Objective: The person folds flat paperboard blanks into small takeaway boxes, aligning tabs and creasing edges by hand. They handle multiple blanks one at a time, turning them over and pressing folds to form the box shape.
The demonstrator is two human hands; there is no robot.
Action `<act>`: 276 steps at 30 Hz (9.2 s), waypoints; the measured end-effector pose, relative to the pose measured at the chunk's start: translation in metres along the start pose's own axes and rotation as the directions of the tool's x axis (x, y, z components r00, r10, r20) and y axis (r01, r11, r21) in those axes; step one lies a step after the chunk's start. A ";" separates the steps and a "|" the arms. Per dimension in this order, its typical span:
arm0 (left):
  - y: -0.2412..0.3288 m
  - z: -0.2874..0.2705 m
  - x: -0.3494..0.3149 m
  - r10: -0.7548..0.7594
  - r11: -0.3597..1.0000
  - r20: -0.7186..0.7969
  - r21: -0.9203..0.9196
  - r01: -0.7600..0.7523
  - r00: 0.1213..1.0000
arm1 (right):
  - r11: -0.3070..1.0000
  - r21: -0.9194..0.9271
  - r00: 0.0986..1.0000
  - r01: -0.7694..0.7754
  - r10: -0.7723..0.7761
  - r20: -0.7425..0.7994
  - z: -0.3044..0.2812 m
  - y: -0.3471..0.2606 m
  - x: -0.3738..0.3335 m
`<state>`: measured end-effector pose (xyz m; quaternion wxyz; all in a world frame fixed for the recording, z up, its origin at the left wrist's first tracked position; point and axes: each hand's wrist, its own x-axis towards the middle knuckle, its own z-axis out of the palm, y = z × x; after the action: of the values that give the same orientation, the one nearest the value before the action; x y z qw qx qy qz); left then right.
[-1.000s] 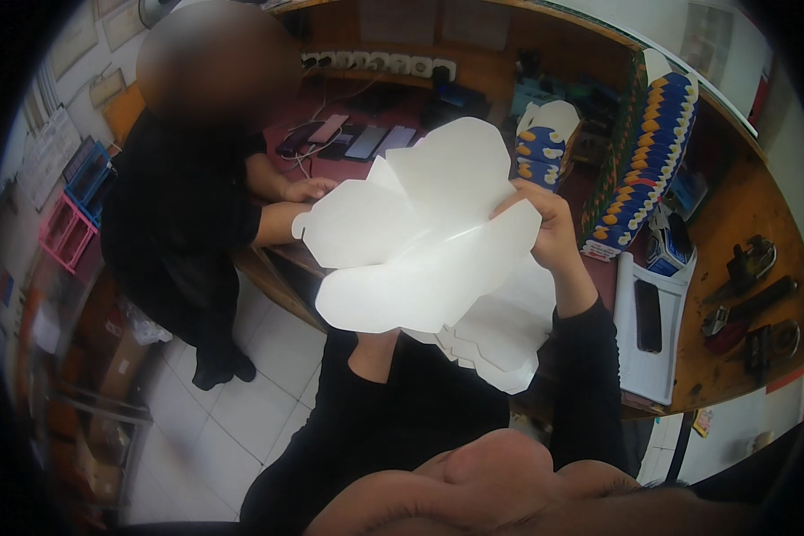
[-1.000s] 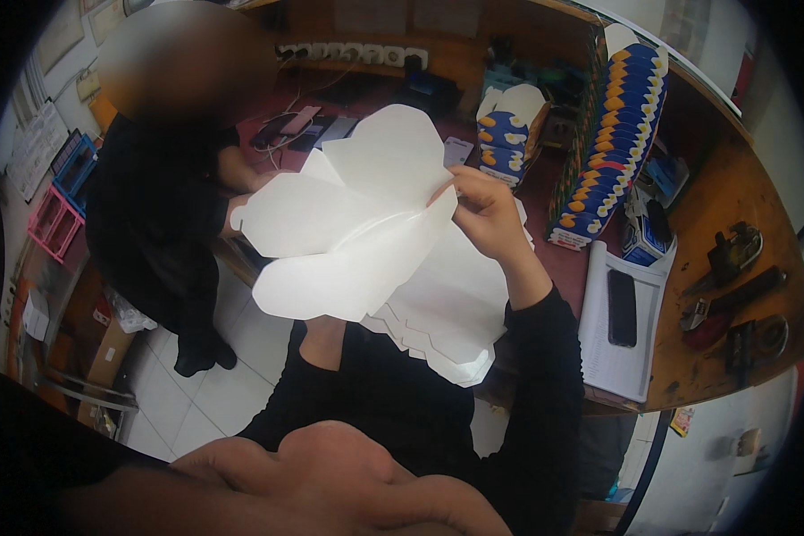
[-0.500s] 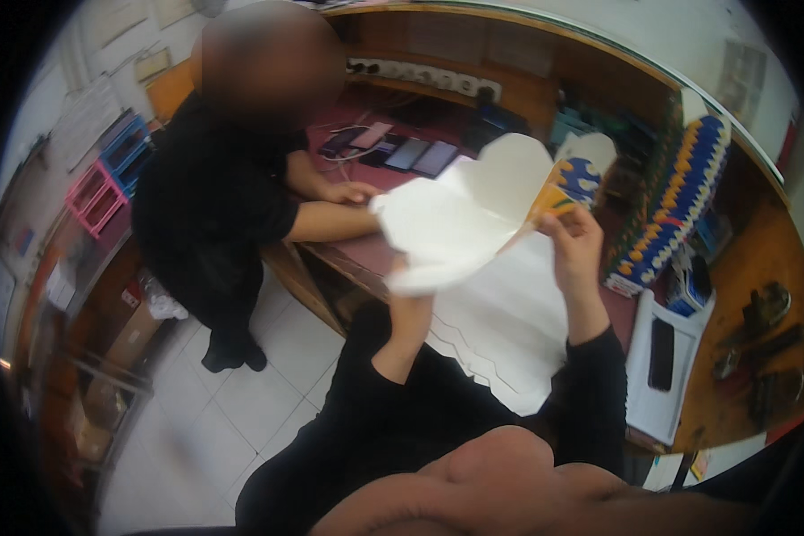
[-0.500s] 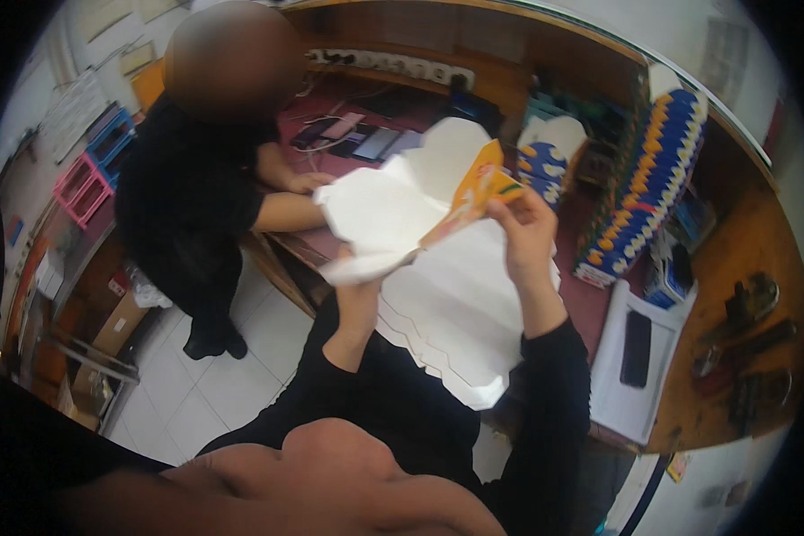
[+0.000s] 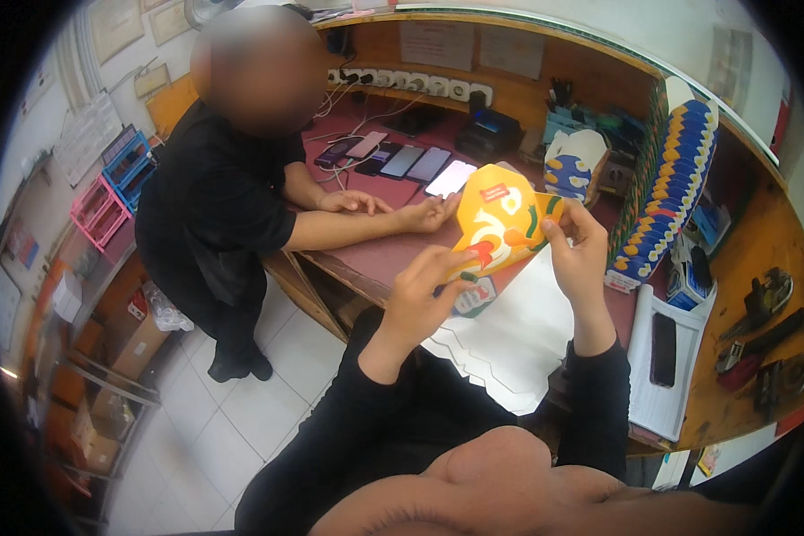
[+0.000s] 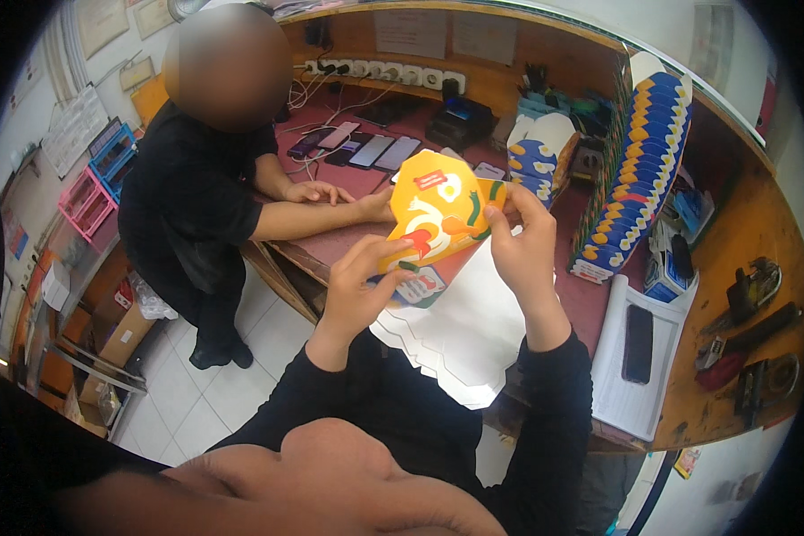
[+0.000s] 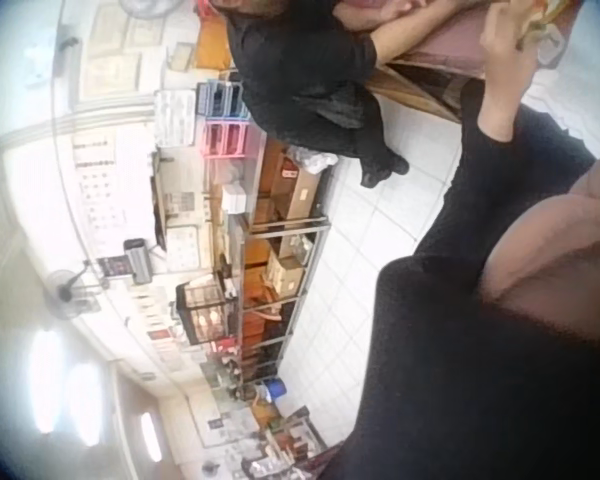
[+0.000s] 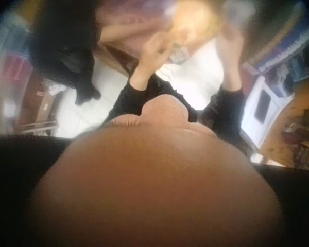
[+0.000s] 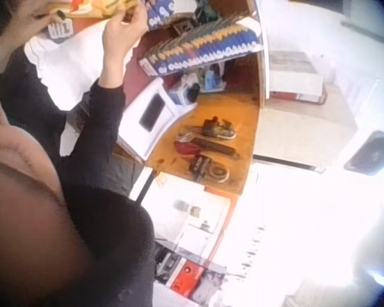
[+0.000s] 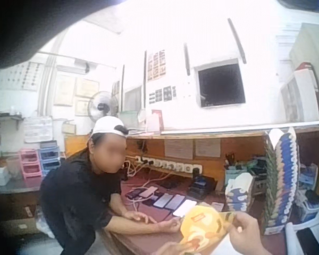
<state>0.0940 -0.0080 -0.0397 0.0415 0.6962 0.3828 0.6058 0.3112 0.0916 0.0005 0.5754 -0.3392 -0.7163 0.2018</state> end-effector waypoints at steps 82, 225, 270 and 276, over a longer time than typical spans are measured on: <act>0.037 -0.008 -0.035 -0.327 0.392 0.204 -0.859 0.329 0.923 | 0.815 0.528 0.756 -0.239 -0.185 0.628 -0.014 -0.066 -0.025; -0.012 -0.012 -0.013 -0.087 0.992 0.291 -0.061 0.109 0.953 | 0.986 0.124 0.676 -0.115 -0.014 0.736 0.000 -0.048 -0.014; 0.039 -0.032 0.039 -0.028 0.882 0.614 0.386 -0.269 0.789 | 0.978 -0.069 0.722 0.199 -0.098 0.685 -0.010 -0.069 -0.030; 0.043 -0.033 0.072 -0.272 0.871 0.822 0.431 -0.235 0.501 | 0.989 -0.038 0.763 0.142 -0.085 0.640 -0.009 -0.072 -0.032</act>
<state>0.0844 -0.0098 0.0501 0.0559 0.8856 0.4576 0.0564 0.3046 0.0178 0.0296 0.2951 -0.2307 -0.8959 0.2390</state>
